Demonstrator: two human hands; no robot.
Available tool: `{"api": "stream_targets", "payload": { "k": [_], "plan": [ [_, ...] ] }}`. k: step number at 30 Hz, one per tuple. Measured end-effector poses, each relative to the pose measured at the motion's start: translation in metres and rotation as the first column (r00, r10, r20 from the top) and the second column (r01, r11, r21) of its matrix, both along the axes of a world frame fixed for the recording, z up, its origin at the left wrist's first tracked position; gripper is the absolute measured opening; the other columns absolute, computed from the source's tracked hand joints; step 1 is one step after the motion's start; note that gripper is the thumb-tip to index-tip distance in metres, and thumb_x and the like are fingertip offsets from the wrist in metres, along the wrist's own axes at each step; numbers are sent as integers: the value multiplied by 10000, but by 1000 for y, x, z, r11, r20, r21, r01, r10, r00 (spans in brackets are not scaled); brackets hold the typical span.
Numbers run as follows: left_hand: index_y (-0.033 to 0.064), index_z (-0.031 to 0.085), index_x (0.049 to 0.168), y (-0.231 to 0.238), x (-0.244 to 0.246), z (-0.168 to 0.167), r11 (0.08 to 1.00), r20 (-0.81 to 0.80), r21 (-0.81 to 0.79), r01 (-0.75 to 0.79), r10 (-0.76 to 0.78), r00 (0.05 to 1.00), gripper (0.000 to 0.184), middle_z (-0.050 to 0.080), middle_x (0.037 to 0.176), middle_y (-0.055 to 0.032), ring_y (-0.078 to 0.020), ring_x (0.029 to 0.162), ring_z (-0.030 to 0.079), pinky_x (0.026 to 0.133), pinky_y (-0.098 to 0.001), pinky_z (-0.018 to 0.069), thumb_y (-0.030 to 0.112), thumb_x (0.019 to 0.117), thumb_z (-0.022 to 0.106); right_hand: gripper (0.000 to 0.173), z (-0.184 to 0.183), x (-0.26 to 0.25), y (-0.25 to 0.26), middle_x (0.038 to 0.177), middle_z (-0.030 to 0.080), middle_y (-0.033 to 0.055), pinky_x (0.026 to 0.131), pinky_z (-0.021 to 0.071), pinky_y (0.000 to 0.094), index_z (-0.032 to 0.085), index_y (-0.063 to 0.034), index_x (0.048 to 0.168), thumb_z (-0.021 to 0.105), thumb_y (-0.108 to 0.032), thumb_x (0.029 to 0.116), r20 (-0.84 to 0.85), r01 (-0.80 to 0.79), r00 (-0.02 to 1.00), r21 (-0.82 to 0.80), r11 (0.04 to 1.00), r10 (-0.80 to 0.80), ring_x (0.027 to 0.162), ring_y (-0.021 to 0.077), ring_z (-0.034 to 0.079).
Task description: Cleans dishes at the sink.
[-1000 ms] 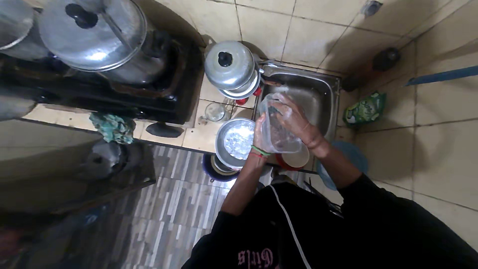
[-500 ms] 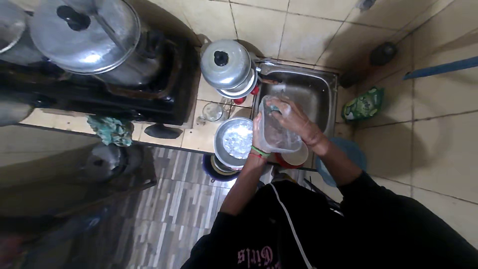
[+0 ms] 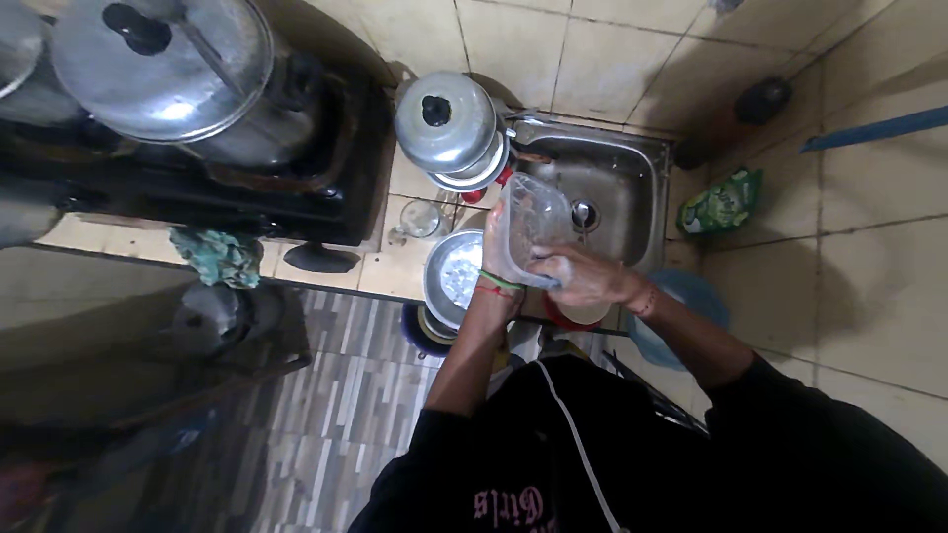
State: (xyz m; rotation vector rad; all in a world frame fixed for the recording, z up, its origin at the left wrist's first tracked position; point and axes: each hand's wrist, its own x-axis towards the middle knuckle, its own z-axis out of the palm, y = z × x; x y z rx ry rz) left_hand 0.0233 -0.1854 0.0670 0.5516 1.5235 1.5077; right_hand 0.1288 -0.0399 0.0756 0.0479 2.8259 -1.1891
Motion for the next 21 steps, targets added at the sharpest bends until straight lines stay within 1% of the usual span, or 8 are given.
{"api": "stream_targets", "payload": {
  "k": [3,6,8,11,13,15,18,21],
  "plan": [
    [161,562,1337,8,-5,1,1000,54,8,5,-5,999,306,655,1103,24,8,912,617,753,-179,532,262,1118,373,238,0,3,15,826,687,140,701,536,457,717,5,946,742,68,719,70,-7,997,-264,965,27,763,246,658],
    [103,565,1344,63,-37,-58,961,556,250,-118,-43,830,654,706,1157,-77,-179,1030,689,882,-362,582,506,1092,115,375,15,12,36,932,706,52,789,567,291,710,-9,1048,759,33,678,193,128,981,-576,807,-18,841,91,657],
    [90,632,1158,88,-50,-68,961,647,167,-219,60,760,655,743,957,-76,-198,903,725,814,-379,603,524,1085,147,392,14,23,49,911,725,-38,777,581,222,706,-73,988,784,-15,608,179,241,971,-710,662,-161,834,16,674],
    [130,600,1097,91,-50,-56,943,533,81,-322,232,814,411,691,851,8,-87,785,683,709,-294,599,404,1107,294,507,-13,44,63,916,714,-80,715,599,236,631,-135,1080,784,-36,607,178,429,812,-827,363,-556,799,27,680],
    [119,603,1158,89,-43,-50,913,474,56,-404,332,816,381,697,912,1,-80,831,685,738,-296,599,380,1109,329,360,-38,44,75,922,711,-90,712,604,254,656,-180,1111,766,-204,769,160,453,672,-861,230,-723,799,33,677],
    [78,613,1200,91,-35,-44,874,345,-16,-485,460,818,415,683,977,-32,-97,880,664,778,-319,581,384,1109,348,212,-40,34,78,977,662,-28,748,598,293,615,-133,1185,588,-218,992,233,588,510,-797,138,-828,854,71,658],
    [-44,629,1085,90,-24,-40,840,38,-114,-530,537,843,477,630,948,-128,-168,879,606,829,-394,531,360,1108,377,245,-40,15,76,1100,675,84,857,559,343,672,-37,1202,610,-145,991,151,815,272,-561,144,-950,968,126,642],
    [75,518,729,90,-14,-30,841,-138,-29,-540,531,836,444,460,646,9,-77,618,499,646,-293,478,292,1100,408,288,-39,6,79,1203,669,155,1019,482,398,681,2,1203,566,-201,1033,1,875,293,-403,268,-956,1134,190,617]
  ]
}}
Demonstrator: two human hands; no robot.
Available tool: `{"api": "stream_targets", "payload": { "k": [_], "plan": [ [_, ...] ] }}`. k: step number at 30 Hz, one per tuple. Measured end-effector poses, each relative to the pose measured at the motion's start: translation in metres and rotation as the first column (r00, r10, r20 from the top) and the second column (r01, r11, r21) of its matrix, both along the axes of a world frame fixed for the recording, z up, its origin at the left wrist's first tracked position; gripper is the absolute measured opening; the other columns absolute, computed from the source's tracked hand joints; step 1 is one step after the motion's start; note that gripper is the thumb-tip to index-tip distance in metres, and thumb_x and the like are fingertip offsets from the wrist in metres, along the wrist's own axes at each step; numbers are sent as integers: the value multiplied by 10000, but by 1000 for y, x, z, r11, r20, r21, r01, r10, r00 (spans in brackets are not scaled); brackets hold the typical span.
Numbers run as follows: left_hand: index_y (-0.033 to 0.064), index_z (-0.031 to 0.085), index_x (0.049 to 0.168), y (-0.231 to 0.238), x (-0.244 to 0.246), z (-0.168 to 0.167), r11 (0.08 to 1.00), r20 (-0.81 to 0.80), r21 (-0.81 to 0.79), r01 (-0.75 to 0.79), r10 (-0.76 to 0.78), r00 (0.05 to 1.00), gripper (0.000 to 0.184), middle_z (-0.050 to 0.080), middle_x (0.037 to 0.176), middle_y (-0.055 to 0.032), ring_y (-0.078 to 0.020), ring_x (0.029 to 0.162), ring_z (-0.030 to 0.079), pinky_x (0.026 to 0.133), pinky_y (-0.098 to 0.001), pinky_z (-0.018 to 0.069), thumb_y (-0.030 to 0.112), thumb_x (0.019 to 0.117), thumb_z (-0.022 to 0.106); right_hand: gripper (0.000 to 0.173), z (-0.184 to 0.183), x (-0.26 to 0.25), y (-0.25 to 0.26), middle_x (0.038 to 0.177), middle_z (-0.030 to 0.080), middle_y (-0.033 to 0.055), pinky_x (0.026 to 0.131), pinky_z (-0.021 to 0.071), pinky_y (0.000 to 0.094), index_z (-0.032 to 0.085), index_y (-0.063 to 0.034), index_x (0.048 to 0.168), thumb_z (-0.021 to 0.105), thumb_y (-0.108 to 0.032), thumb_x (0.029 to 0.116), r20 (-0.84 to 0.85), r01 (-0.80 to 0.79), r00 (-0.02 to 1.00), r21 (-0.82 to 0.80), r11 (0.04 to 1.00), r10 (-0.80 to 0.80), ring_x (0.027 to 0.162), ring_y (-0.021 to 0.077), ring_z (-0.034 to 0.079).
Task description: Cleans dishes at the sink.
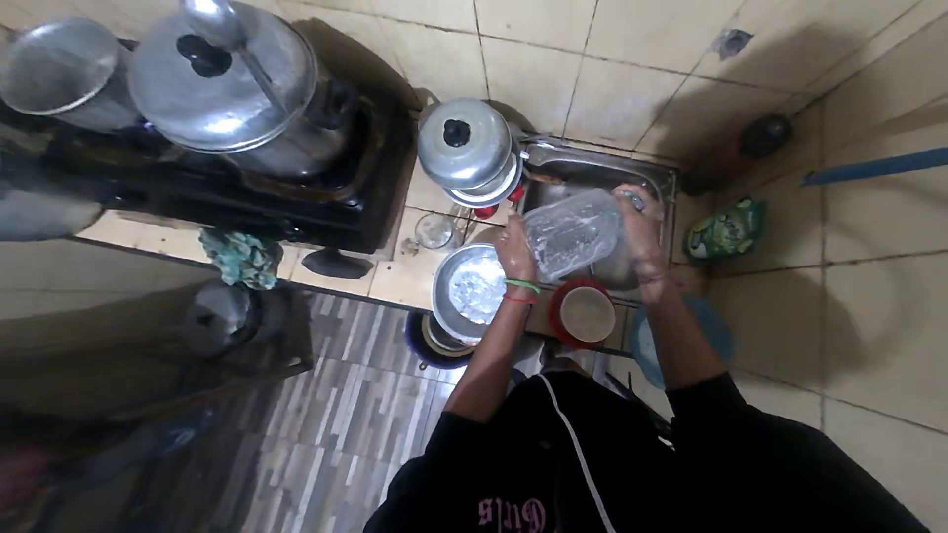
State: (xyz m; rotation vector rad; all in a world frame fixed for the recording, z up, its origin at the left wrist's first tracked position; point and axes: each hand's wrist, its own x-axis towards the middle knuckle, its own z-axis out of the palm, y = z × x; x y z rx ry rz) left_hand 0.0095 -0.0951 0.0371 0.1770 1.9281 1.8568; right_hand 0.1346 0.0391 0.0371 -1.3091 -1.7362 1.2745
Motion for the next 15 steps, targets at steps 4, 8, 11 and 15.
{"api": "stream_targets", "payload": {
  "k": [4,8,11,15],
  "plan": [
    [121,395,564,-2,11,7,975,-321,-177,136,-187,928,531,350,509,38,-109,471,388,509,-335,373,282,1068,430,310,16,-8,-19,1144,703,174,984,515,441,725,20,1115,560,-233,1047,101,-207,977,226,952,189,1081,251,663],
    [0,628,705,2,19,17,876,-284,-449,175,-326,901,538,594,662,-132,-316,694,616,696,-564,469,335,1078,430,258,26,-14,-73,1233,677,167,1010,519,465,698,-20,1206,552,-134,1027,240,-461,887,510,726,395,1152,301,651],
    [47,521,638,3,12,12,914,-167,-374,161,-236,957,544,489,597,-70,-239,602,529,617,-481,439,328,1087,398,257,9,-16,-66,1261,687,165,1046,498,476,718,-12,1191,572,-120,1008,232,-447,892,573,687,387,1199,313,646],
    [185,296,564,7,11,14,991,-18,-123,57,-60,998,572,287,492,65,-81,426,300,460,-287,302,344,1077,492,274,-19,-31,-25,1189,684,236,1011,487,524,712,32,1168,554,-137,1022,196,-156,975,267,951,105,1139,366,644]
  ]
}}
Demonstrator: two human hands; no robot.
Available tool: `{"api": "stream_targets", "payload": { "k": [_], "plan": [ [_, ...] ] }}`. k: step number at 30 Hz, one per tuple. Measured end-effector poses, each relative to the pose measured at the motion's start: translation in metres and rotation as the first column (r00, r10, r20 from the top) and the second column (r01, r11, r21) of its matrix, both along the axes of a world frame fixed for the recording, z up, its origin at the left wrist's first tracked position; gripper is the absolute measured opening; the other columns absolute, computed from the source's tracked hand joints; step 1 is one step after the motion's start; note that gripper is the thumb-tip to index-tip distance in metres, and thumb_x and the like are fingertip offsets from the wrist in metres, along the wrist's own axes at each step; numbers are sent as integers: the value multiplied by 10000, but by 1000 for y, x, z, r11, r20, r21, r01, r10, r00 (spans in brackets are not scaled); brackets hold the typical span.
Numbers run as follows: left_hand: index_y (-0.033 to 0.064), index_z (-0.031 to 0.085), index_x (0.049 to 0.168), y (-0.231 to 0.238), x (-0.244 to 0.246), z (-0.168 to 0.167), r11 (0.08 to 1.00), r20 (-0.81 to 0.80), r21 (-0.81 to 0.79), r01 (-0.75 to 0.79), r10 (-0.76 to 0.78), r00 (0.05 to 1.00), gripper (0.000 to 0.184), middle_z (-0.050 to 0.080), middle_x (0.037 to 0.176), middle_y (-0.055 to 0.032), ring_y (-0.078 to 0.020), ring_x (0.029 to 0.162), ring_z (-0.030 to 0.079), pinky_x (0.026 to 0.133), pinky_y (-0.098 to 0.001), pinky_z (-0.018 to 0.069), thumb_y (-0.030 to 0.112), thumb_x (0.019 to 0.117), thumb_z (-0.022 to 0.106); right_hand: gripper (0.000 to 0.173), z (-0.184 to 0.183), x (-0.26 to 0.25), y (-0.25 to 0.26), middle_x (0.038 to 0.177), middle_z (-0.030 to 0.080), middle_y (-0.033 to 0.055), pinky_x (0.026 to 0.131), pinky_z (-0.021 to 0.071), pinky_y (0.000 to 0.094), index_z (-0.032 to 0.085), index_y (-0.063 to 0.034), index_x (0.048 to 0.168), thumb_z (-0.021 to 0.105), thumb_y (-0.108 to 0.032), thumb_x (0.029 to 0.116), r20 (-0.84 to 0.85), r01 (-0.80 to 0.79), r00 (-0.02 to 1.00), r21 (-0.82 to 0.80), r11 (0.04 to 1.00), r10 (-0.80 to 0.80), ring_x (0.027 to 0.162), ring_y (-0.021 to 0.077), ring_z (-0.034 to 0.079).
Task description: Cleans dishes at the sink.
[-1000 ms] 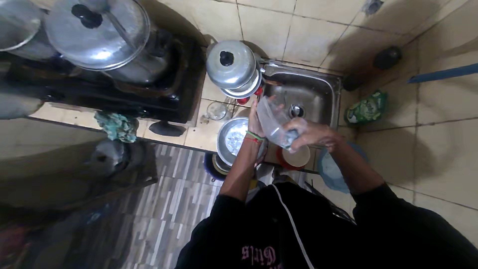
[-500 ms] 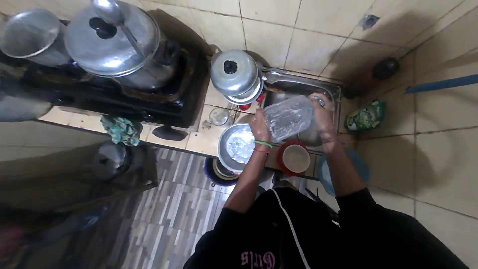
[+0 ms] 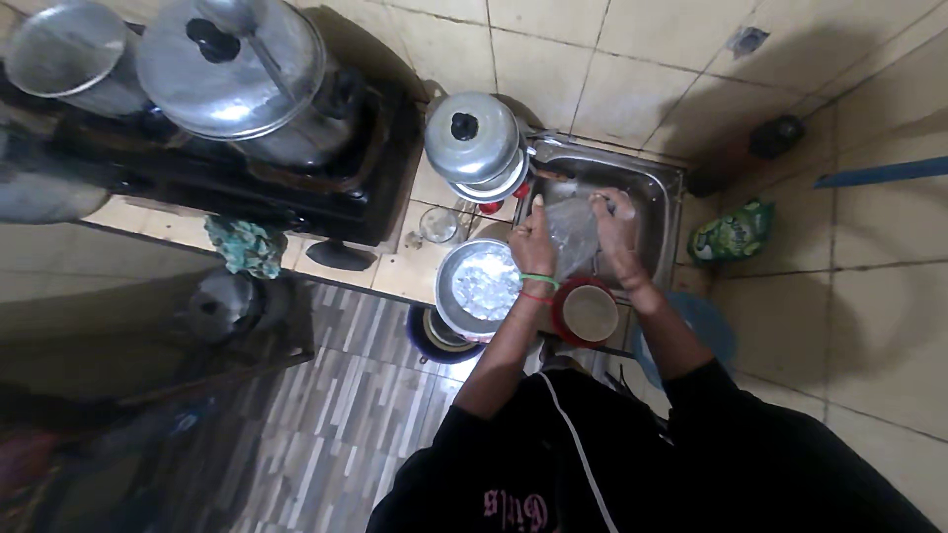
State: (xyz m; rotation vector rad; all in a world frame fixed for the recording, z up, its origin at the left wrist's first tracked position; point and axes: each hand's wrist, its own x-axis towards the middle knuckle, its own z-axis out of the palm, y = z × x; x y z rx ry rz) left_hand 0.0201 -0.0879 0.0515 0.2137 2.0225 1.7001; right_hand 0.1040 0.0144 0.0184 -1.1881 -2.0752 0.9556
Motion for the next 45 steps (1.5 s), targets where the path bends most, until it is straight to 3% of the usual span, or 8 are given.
{"api": "stream_targets", "payload": {
  "k": [10,15,19,22,25,33,37,45],
  "plan": [
    [74,568,973,-5,-9,-3,954,515,238,-184,37,856,369,571,727,-12,-104,647,592,633,-306,547,350,1113,367,383,-3,16,-40,1536,494,165,1147,406,508,632,-100,1391,525,-251,1055,-63,-318,946,9,948,318,1415,340,472],
    [68,565,851,-1,11,-5,989,326,147,15,-63,943,422,502,624,21,-57,533,507,529,-243,476,321,1117,355,303,4,-17,-1,1193,710,177,1051,493,441,731,6,1167,569,-215,1038,-92,-226,973,-169,959,213,1156,262,660],
    [24,592,973,8,-5,-2,971,367,209,-112,29,930,406,574,766,-26,-93,701,586,692,-304,535,293,1123,327,214,31,-12,-55,1282,658,169,1027,504,489,746,-55,1152,643,-136,982,-40,-349,929,241,906,368,1204,315,623],
    [111,513,959,8,-22,10,919,604,253,-302,94,791,340,517,698,11,-76,591,538,574,-254,503,312,1121,291,261,3,2,-65,1277,663,216,1052,448,549,751,-86,1193,646,-158,966,-49,-250,937,600,760,346,1220,395,605],
    [163,495,924,4,-32,19,852,716,353,-386,19,698,381,509,652,26,-80,542,528,537,-249,506,358,1119,233,344,-13,14,-45,1378,585,273,1105,417,530,705,-17,1247,490,-181,1034,-162,-128,963,423,897,214,1306,411,545],
    [96,601,981,-16,-27,25,940,440,324,110,-253,862,399,582,662,10,-67,532,556,502,-235,511,372,1112,344,399,-3,6,32,1133,702,27,956,549,313,676,-41,1214,357,-242,1084,-469,-248,883,-456,855,7,1049,81,652],
    [126,577,824,-35,-41,33,845,188,286,452,-512,838,404,531,569,60,-20,462,498,458,-192,467,292,1099,331,251,0,-5,38,954,702,-35,848,569,285,714,-83,1027,499,-211,1027,-471,-380,869,-444,812,149,900,53,656],
    [63,614,767,-116,-49,50,669,-278,-253,699,-742,610,472,492,582,8,-80,488,468,479,-268,424,352,1083,416,231,-5,-30,49,975,686,69,685,576,305,706,-20,1118,632,-204,1000,-286,-242,952,-486,840,109,770,104,641]
  ]
}}
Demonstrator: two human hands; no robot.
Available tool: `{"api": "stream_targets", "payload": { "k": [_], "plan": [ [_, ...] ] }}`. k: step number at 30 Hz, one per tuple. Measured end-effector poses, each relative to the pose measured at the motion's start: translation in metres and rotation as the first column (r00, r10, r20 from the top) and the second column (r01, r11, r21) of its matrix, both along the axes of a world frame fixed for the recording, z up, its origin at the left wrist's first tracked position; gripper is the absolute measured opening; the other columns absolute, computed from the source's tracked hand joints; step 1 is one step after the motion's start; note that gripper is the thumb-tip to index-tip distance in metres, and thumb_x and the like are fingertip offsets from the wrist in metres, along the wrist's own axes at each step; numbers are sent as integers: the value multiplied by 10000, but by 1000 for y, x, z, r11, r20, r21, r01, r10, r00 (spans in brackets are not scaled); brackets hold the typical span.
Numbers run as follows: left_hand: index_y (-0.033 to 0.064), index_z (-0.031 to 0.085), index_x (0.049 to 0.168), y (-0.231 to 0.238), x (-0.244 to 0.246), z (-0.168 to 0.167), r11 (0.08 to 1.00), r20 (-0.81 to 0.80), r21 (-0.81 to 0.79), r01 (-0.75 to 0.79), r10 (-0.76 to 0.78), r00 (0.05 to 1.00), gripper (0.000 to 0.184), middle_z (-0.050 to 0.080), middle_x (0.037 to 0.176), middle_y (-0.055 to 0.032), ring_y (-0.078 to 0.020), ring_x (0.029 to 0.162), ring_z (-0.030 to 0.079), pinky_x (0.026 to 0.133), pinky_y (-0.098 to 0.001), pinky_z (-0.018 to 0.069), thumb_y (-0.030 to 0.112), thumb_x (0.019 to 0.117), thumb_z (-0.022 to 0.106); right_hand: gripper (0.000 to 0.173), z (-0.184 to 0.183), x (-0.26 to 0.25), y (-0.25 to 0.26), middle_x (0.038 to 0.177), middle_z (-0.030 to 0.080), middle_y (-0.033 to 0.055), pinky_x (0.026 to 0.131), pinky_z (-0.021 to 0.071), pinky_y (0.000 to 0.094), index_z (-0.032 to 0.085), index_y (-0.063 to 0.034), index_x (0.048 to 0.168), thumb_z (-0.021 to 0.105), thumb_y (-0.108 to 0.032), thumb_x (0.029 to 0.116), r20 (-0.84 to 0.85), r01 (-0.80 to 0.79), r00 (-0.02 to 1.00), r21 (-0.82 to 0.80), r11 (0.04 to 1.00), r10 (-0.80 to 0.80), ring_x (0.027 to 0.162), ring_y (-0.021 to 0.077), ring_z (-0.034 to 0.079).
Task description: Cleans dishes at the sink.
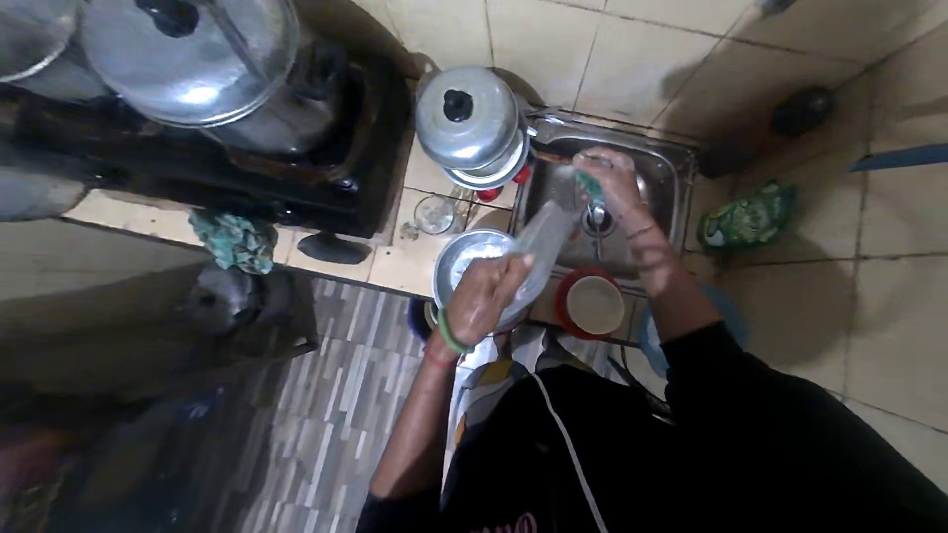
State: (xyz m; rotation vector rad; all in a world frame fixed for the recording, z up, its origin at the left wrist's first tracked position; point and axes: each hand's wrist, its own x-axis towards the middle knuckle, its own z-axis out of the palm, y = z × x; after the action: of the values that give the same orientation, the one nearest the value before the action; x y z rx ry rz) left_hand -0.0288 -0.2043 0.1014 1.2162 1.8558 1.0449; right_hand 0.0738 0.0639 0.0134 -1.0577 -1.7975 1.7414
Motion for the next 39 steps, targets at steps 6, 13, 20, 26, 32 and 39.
{"api": "stream_targets", "payload": {
  "k": [6,13,20,26,32,39],
  "plan": [
    [-104,700,952,-45,17,-70,979,-376,-189,-72,-5,926,350,689,895,-250,-418,875,700,821,-567,553,181,1047,520,379,-115,66,38,1257,660,270,1015,470,639,683,16,1235,581,-291,1037,659,-108,743,-49,993,114,1189,434,621],
    [-82,722,905,-54,36,-127,968,-617,-221,-115,-47,786,289,698,875,-253,-455,844,698,745,-590,539,160,992,592,463,-183,70,34,1328,611,299,1042,442,648,632,50,1292,613,-327,1024,847,-132,494,-153,979,199,1254,466,578],
    [-46,747,915,-63,43,-156,958,-632,-262,-118,-78,771,375,703,876,-227,-431,833,698,797,-604,533,299,974,611,586,-214,55,40,1313,631,263,1013,444,639,658,15,1246,638,-506,978,883,-6,446,-161,987,147,1237,436,594],
    [-58,741,1050,-64,46,-148,913,-501,-324,-248,57,864,500,710,1077,-271,-483,1036,680,940,-612,514,391,1011,525,476,-236,48,42,1346,611,273,1029,446,635,646,14,1281,626,-370,999,921,-16,370,-126,992,123,1270,444,575],
    [-73,730,1010,-31,45,-120,921,-490,-29,-389,326,808,267,710,998,-244,-348,942,707,879,-421,569,112,981,540,495,-213,45,43,1349,592,302,1058,417,633,612,70,1279,595,-351,1020,918,-62,368,-134,989,147,1292,452,553],
    [-41,601,1340,86,34,-88,922,51,-200,-333,349,936,350,653,1267,-228,-307,1120,658,986,-475,519,155,1075,482,368,-126,32,59,1211,681,255,962,469,667,700,-15,1216,650,-300,988,685,-54,725,-36,998,65,1154,439,634]
  ]
}}
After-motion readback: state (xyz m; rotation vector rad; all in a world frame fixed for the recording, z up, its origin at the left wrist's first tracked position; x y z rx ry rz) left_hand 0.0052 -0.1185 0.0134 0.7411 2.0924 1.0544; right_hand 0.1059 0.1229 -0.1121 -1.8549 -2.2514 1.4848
